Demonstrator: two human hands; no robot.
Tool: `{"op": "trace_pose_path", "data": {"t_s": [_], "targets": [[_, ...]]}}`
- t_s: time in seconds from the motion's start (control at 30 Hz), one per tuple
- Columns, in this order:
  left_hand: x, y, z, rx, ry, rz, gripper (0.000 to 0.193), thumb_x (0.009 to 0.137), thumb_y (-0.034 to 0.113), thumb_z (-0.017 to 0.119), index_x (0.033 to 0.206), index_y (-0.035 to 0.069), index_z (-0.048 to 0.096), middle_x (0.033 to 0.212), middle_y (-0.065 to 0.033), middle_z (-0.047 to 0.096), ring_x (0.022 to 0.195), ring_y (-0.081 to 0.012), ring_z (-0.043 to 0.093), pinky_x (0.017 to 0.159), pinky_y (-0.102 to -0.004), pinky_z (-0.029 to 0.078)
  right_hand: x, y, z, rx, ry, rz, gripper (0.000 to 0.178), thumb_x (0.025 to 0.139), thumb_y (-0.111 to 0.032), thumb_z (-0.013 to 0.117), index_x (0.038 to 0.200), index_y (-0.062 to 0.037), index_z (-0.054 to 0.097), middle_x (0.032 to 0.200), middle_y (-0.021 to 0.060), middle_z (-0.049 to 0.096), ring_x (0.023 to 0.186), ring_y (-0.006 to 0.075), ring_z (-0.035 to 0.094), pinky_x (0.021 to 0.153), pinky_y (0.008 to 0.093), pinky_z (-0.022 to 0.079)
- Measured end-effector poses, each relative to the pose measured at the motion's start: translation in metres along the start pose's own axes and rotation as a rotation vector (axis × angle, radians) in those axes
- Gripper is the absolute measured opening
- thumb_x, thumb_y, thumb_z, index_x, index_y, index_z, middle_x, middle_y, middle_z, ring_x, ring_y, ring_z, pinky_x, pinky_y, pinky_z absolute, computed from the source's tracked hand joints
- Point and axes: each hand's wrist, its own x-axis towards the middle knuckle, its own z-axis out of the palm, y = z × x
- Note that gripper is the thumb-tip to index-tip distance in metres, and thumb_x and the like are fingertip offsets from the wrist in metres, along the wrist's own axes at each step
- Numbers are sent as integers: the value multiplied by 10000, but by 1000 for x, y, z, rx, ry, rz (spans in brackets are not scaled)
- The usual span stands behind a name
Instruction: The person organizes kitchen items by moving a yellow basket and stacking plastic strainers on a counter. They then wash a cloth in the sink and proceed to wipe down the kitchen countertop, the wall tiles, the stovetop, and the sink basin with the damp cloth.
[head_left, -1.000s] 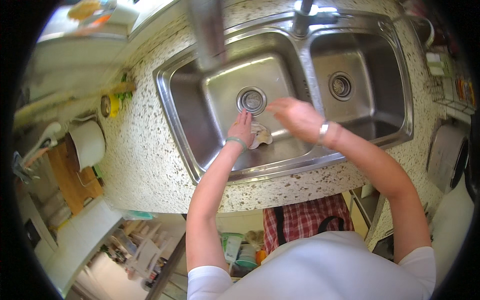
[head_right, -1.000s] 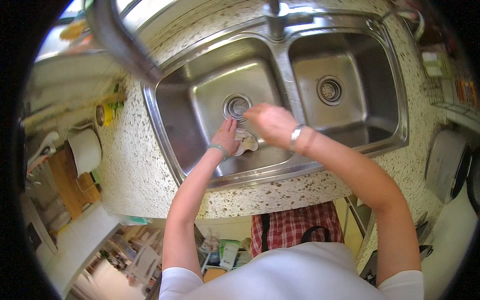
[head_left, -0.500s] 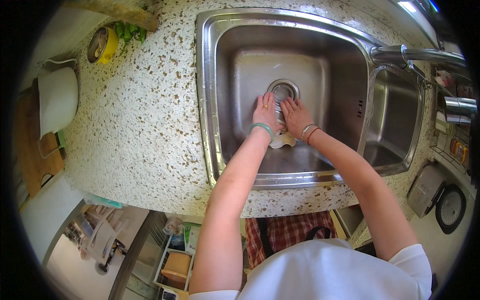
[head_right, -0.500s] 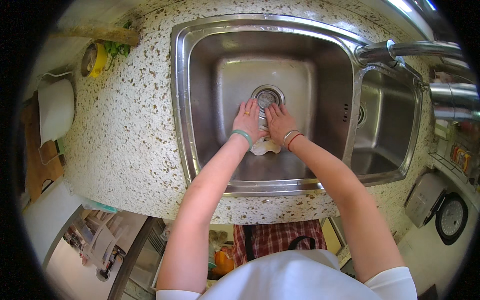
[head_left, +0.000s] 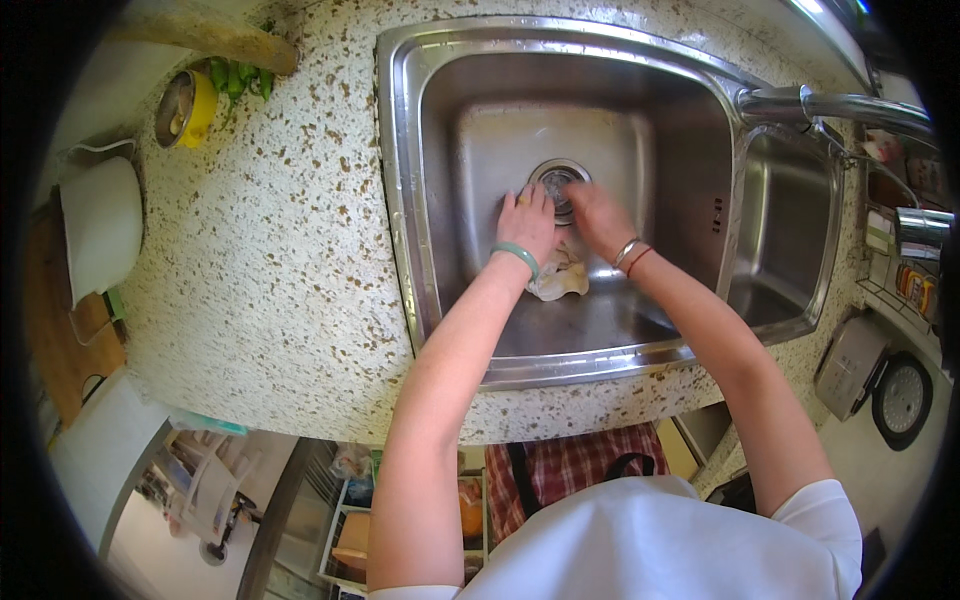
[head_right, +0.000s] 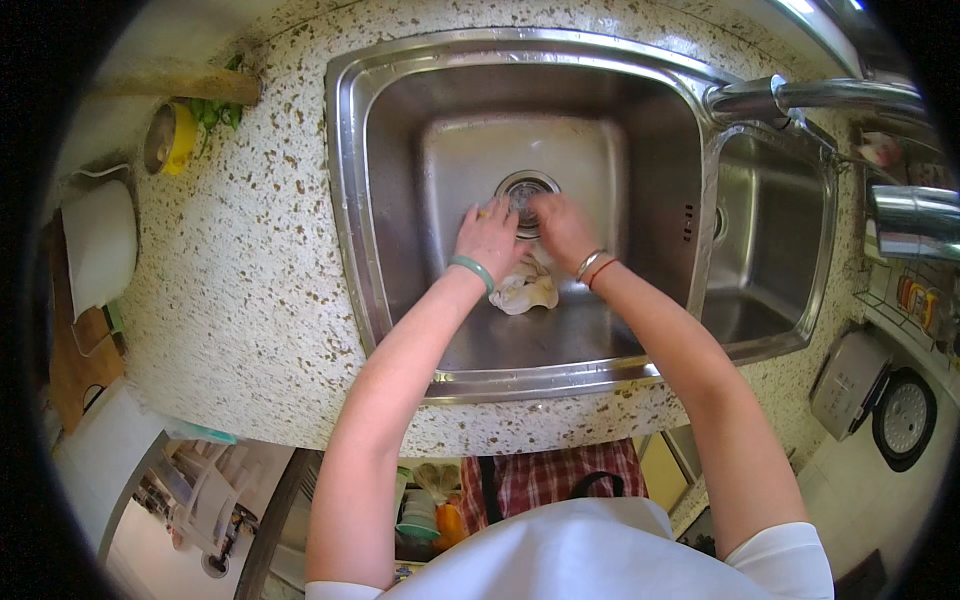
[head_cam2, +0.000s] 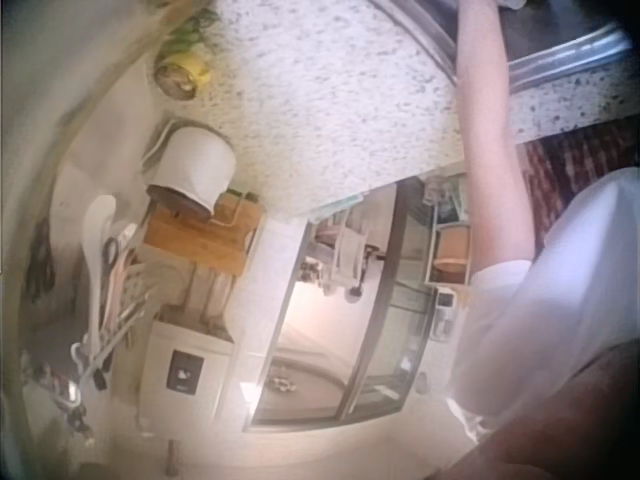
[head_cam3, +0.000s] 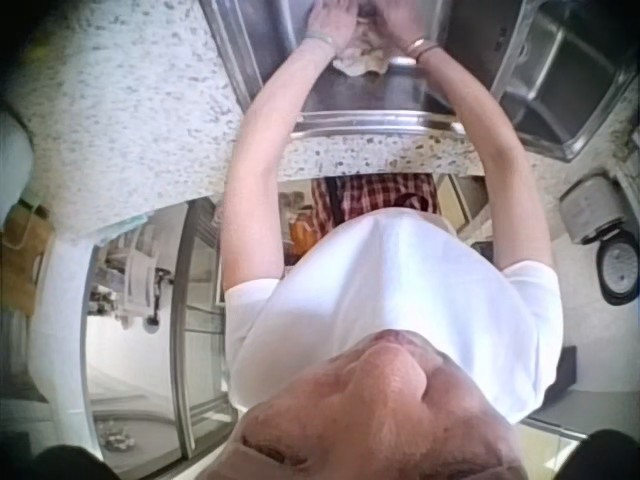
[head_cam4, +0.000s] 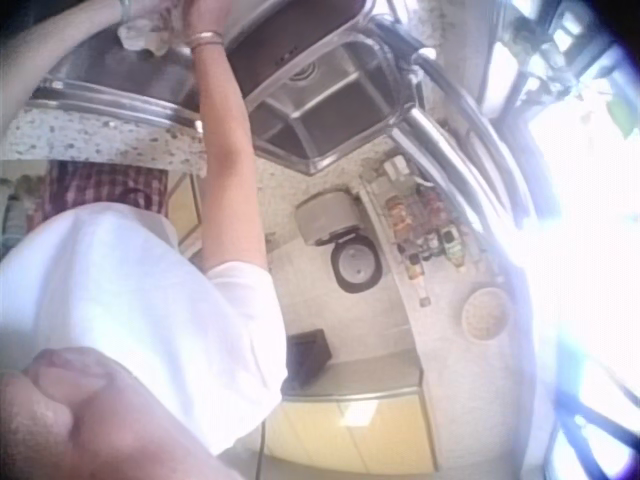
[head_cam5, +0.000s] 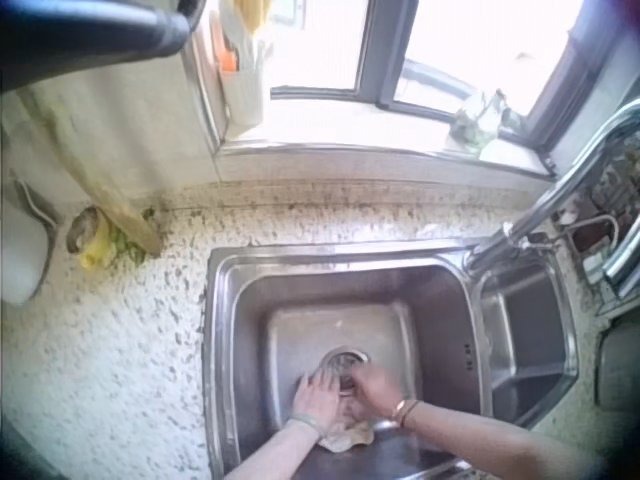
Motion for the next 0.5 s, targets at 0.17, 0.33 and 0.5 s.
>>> {"op": "trace_pose_path", "data": {"t_s": [0.17,0.33,0.5], "targets": [[25,-3,17,-145,331,-135,453,809,160,645,1217,16,511,1206,-151,504,1095,-327,519,932,-428,425,29,4,-15,-11,216,116,219,762,-82,635,979,-59,611,982,128,570,946,327,542,823,406,469],[32,-2,29,-246,450,-183,437,791,55,604,1218,29,512,1175,-152,505,1098,-342,500,941,-431,421,43,-2,-4,-133,213,221,203,746,-61,632,943,-42,587,943,138,560,945,308,548,831,378,473],[37,-1,23,-392,457,-259,403,783,28,594,1179,45,525,1168,-162,503,1093,-360,493,955,-439,409,44,9,3,-212,198,169,172,764,-56,599,930,-22,566,934,151,552,931,313,543,836,372,471]]}}
